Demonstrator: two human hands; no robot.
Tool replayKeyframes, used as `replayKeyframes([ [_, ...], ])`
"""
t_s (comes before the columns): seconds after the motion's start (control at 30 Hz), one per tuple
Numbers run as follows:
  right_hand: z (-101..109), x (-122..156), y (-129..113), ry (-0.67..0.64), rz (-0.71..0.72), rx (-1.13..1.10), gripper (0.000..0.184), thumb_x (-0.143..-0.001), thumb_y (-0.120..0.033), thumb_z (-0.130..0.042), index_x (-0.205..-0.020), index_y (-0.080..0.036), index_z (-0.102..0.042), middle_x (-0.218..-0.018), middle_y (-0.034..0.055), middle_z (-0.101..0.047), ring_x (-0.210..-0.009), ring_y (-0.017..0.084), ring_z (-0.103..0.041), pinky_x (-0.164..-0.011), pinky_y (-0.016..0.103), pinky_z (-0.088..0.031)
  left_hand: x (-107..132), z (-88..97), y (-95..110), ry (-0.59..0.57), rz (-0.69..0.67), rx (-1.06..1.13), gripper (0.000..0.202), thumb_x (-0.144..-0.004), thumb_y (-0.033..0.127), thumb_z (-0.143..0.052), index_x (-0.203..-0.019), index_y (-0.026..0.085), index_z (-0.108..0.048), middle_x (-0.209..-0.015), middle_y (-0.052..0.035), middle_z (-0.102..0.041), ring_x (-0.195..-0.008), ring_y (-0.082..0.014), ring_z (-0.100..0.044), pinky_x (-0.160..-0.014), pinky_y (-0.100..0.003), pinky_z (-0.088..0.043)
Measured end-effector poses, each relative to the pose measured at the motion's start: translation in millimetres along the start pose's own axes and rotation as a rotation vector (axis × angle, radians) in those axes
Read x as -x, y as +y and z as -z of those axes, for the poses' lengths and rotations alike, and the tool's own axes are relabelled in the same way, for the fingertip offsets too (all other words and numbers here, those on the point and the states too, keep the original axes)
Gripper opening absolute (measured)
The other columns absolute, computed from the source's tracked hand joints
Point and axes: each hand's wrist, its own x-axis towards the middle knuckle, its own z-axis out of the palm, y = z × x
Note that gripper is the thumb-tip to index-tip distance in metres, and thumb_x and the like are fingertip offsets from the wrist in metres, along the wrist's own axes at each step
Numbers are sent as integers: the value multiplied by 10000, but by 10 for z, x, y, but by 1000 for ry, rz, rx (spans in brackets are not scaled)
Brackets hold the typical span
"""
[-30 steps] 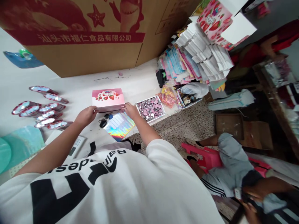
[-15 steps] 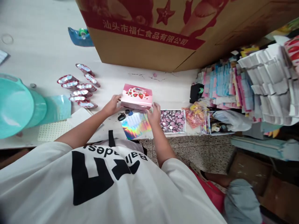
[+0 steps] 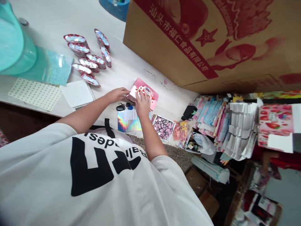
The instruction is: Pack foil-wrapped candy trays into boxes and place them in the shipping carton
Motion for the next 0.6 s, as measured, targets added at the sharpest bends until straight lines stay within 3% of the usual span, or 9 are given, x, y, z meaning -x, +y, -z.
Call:
replayKeyframes([
  [0.2, -162, 82, -89, 115, -83, 29, 511, -982, -280, -385, -1475, -200, -497, -1557, 165, -430, -1475, 337, -321, -1153, 579, -300, 33, -113, 108, 71, 70, -29, 554, -831, 434, -667, -1327, 188, -646, -1108, -114, -660, -1036, -235, -624, -959, -345, -491],
  [0.4, -143, 33, 28, 129, -70, 25, 511, -993, -239, -323, -1471, -225, -504, -1544, 132, -461, -1463, 316, -352, -1148, 569, -305, 1, -177, 187, 214, 140, -20, 434, -901, 468, -589, -1202, 188, -730, -1009, -97, -680, -954, -211, -642, -940, -344, -489],
  [0.5, -78, 47, 71, 83, -38, 30, 507, -997, -269, -353, -1484, -214, -482, -1565, 131, -431, -1477, 319, -323, -1155, 564, -299, -7, -123, 197, 180, 112, -33, 480, -847, 503, -668, -1199, 182, -725, -1032, -101, -687, -983, -228, -641, -949, -359, -487],
  [0.6, -36, 71, 33, 39, -34, 32, 511, -998, -296, -384, -1495, -212, -462, -1585, 124, -401, -1489, 323, -298, -1167, 559, -286, -6, -37, 186, 87, 65, -47, 661, -727, 553, -782, -1249, 157, -691, -1070, -126, -686, -1015, -256, -636, -955, -378, -494],
])
